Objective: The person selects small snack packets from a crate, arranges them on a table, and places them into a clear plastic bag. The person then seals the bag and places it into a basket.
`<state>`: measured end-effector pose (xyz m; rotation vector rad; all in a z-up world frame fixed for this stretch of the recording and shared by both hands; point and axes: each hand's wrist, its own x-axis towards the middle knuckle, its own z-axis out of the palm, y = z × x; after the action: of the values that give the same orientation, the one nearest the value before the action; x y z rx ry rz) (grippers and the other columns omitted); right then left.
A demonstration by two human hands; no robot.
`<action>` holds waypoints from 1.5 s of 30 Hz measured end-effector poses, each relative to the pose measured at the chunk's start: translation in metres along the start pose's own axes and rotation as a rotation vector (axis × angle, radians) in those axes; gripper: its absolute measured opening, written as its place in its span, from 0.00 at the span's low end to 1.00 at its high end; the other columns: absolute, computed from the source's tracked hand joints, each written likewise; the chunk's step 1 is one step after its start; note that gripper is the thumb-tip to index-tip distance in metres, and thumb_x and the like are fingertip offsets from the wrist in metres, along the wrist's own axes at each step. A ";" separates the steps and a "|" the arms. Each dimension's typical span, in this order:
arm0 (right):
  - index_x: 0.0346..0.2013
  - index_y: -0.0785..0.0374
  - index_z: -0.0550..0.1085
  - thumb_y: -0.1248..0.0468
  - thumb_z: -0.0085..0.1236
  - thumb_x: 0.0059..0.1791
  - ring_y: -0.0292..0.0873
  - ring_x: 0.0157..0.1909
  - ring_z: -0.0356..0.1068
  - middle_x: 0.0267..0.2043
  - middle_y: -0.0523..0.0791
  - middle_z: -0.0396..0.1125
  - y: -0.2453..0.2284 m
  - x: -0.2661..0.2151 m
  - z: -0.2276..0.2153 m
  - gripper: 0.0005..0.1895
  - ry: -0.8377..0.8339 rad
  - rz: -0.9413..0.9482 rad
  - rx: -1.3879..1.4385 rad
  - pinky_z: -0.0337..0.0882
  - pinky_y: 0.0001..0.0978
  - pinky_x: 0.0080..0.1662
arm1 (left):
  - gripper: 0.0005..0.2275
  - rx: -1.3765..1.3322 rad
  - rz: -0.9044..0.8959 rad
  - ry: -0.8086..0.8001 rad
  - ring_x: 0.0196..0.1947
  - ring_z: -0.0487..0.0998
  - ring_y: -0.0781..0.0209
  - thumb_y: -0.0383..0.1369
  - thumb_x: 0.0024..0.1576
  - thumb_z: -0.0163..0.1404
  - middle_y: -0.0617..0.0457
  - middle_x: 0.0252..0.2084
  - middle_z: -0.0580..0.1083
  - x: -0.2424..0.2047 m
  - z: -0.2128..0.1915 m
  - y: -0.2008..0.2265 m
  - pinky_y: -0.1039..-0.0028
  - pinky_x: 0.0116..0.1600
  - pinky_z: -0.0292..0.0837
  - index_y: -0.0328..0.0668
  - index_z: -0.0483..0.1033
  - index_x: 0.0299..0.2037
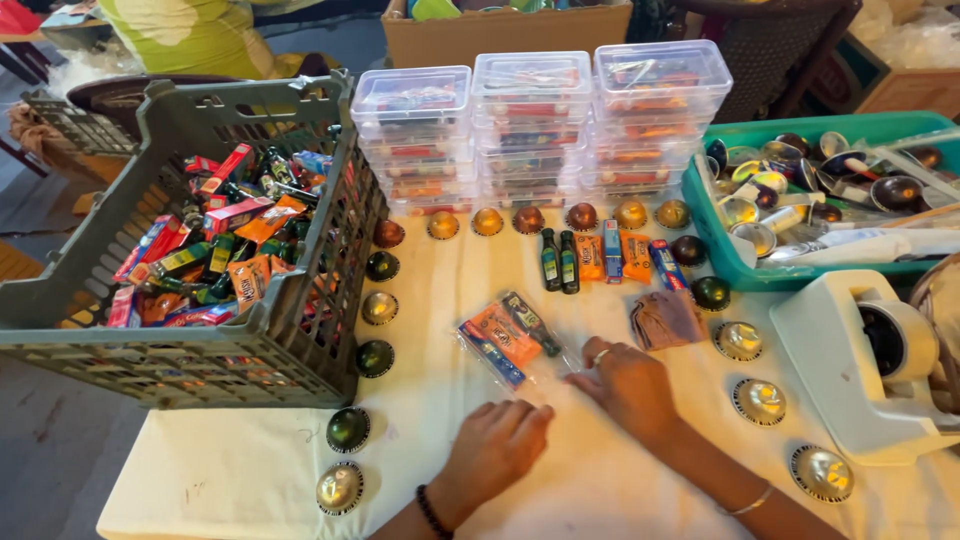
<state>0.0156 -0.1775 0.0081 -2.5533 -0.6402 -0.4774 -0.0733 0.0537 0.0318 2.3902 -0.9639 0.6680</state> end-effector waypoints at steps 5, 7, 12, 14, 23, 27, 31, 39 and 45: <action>0.33 0.58 0.73 0.51 0.68 0.40 0.47 0.32 0.75 0.33 0.43 0.72 0.012 -0.001 -0.023 0.17 -0.064 0.058 0.084 0.72 0.42 0.33 | 0.12 0.143 -0.084 -0.002 0.34 0.77 0.59 0.33 0.56 0.57 0.55 0.39 0.74 -0.013 -0.009 -0.018 0.68 0.37 0.71 0.42 0.75 0.48; 0.33 0.58 0.74 0.52 0.68 0.40 0.47 0.33 0.74 0.36 0.42 0.72 0.012 0.004 -0.023 0.17 -0.076 0.043 0.110 0.73 0.42 0.34 | 0.11 0.182 -0.108 -0.010 0.34 0.77 0.60 0.34 0.57 0.56 0.55 0.40 0.74 -0.011 -0.008 -0.022 0.68 0.36 0.71 0.42 0.75 0.47; 0.33 0.59 0.76 0.56 0.65 0.43 0.48 0.38 0.73 0.34 0.44 0.71 0.008 0.018 -0.018 0.11 -0.148 -0.072 0.093 0.73 0.42 0.39 | 0.12 0.283 -0.043 -0.089 0.33 0.75 0.63 0.30 0.54 0.53 0.57 0.42 0.74 -0.001 -0.006 -0.030 0.69 0.35 0.68 0.40 0.77 0.49; 0.33 0.59 0.76 0.59 0.64 0.44 0.48 0.39 0.73 0.34 0.44 0.71 0.013 0.014 -0.017 0.09 -0.140 -0.109 0.090 0.73 0.42 0.39 | 0.13 0.281 -0.026 -0.132 0.33 0.74 0.62 0.29 0.53 0.53 0.57 0.41 0.74 -0.006 -0.002 -0.034 0.69 0.35 0.68 0.40 0.77 0.48; 0.39 0.59 0.73 0.64 0.59 0.45 0.47 0.40 0.74 0.38 0.45 0.71 0.017 0.007 -0.026 0.09 -0.231 -0.018 0.182 0.74 0.41 0.42 | 0.10 0.263 -0.046 -0.134 0.33 0.75 0.63 0.28 0.52 0.52 0.57 0.40 0.73 -0.031 -0.006 -0.034 0.69 0.35 0.69 0.43 0.78 0.44; 0.45 0.60 0.73 0.66 0.58 0.43 0.52 0.44 0.71 0.43 0.47 0.69 0.005 0.014 -0.023 0.15 -0.174 -0.180 0.193 0.73 0.44 0.43 | 0.09 0.322 -0.099 -0.135 0.31 0.76 0.62 0.28 0.51 0.52 0.56 0.41 0.73 -0.029 0.000 -0.040 0.69 0.34 0.72 0.42 0.78 0.41; 0.42 0.59 0.74 0.65 0.58 0.45 0.52 0.45 0.71 0.42 0.47 0.69 0.002 0.024 0.006 0.11 -0.140 -0.261 0.203 0.72 0.43 0.45 | 0.05 0.413 -0.250 -0.203 0.29 0.77 0.58 0.29 0.53 0.51 0.54 0.38 0.74 -0.018 0.005 -0.076 0.66 0.32 0.74 0.44 0.78 0.37; 0.36 0.62 0.74 0.66 0.57 0.47 0.54 0.43 0.68 0.38 0.48 0.69 -0.031 0.076 0.053 0.05 -0.015 -0.212 0.161 0.70 0.44 0.46 | 0.05 0.723 -0.626 -0.264 0.33 0.82 0.57 0.30 0.55 0.51 0.54 0.35 0.76 0.010 0.009 -0.115 0.68 0.34 0.79 0.46 0.78 0.28; 0.39 0.63 0.75 0.72 0.53 0.42 0.56 0.44 0.69 0.41 0.50 0.70 -0.016 0.111 0.107 0.11 0.013 -0.249 0.190 0.69 0.46 0.49 | 0.05 0.919 -0.736 -0.290 0.30 0.84 0.58 0.33 0.58 0.52 0.54 0.31 0.79 0.009 0.030 -0.187 0.69 0.32 0.80 0.50 0.79 0.31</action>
<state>0.1230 -0.0710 -0.0280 -2.3020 -0.9575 -0.4891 0.0767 0.1511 -0.0312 3.3800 0.2967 0.5246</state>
